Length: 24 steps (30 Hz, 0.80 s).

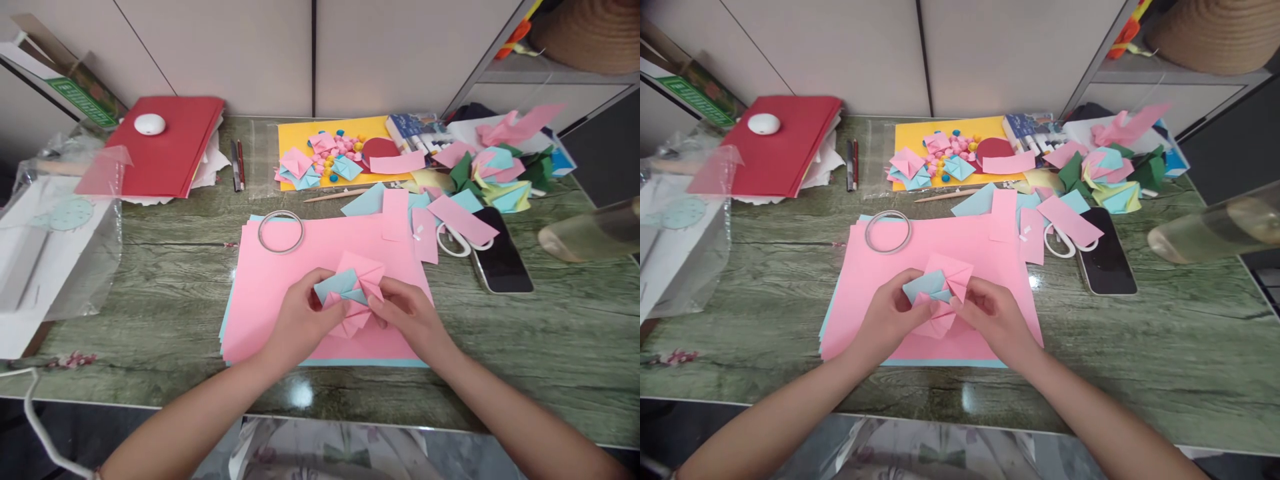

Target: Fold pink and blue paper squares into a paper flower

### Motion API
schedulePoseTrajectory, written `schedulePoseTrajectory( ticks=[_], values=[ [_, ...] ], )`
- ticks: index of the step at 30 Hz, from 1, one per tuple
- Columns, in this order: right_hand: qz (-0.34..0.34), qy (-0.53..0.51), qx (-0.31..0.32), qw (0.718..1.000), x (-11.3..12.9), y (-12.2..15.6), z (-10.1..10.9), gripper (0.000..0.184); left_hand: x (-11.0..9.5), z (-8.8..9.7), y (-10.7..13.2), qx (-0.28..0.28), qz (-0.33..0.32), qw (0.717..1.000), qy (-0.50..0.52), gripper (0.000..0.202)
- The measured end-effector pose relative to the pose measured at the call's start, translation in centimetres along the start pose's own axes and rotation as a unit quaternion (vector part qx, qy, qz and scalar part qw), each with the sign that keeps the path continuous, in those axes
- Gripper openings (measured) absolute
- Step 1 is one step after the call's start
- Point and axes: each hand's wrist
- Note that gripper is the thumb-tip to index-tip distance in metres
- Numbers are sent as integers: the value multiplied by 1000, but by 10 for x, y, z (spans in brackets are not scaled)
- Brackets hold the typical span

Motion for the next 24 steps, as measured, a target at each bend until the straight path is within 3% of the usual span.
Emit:
schedulePoseTrajectory(
  ticks=[7,14,20,24],
  values=[
    [-38,48,-31,998,0,-1,0,38,2,4,-2,-1,1,1000,9,14],
    [-2,109,-67,992,2,3,-4,37,0,1,-2,-11,-3,1000,28,18],
    [5,80,-52,995,-5,8,-8,33,0,-2,2,-39,1,998,46,20],
    [-13,32,13,999,-4,7,-1,25,0,-1,2,-26,0,998,48,13]
  ],
)
Point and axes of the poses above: each hand's wrist, its own y-axis away from the middle knuckle, its own z-axis out of the back of the hand, x = y × z, and after that the axes turned 7 degrees about -z, right-handed
